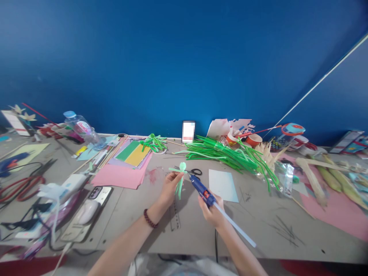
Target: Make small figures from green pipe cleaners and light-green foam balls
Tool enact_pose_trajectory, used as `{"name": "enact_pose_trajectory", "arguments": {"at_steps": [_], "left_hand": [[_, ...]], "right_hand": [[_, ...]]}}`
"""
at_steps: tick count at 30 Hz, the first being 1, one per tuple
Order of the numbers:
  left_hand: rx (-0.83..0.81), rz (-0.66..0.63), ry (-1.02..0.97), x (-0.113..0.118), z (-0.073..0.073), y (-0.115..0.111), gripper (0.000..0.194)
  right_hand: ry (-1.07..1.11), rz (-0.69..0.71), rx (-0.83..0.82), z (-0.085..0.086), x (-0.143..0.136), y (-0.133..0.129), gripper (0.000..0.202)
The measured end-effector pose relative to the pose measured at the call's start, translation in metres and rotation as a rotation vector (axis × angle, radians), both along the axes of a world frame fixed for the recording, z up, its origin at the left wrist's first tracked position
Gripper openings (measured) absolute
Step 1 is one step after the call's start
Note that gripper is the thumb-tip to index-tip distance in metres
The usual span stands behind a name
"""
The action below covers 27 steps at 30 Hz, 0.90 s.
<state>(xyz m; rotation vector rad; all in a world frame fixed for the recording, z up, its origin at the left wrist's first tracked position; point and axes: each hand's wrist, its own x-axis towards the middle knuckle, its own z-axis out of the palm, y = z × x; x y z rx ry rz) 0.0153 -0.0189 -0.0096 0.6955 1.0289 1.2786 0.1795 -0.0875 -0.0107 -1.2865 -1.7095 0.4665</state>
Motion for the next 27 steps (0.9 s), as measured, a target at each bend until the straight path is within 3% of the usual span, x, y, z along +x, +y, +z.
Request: {"name": "enact_pose_trajectory", "arguments": {"at_steps": [27], "left_hand": [[0.005, 0.011, -0.002, 0.0006, 0.003, -0.0014, 0.034]], "right_hand": [[-0.017, 0.014, 0.038, -0.0005, 0.001, 0.0009, 0.021]]}}
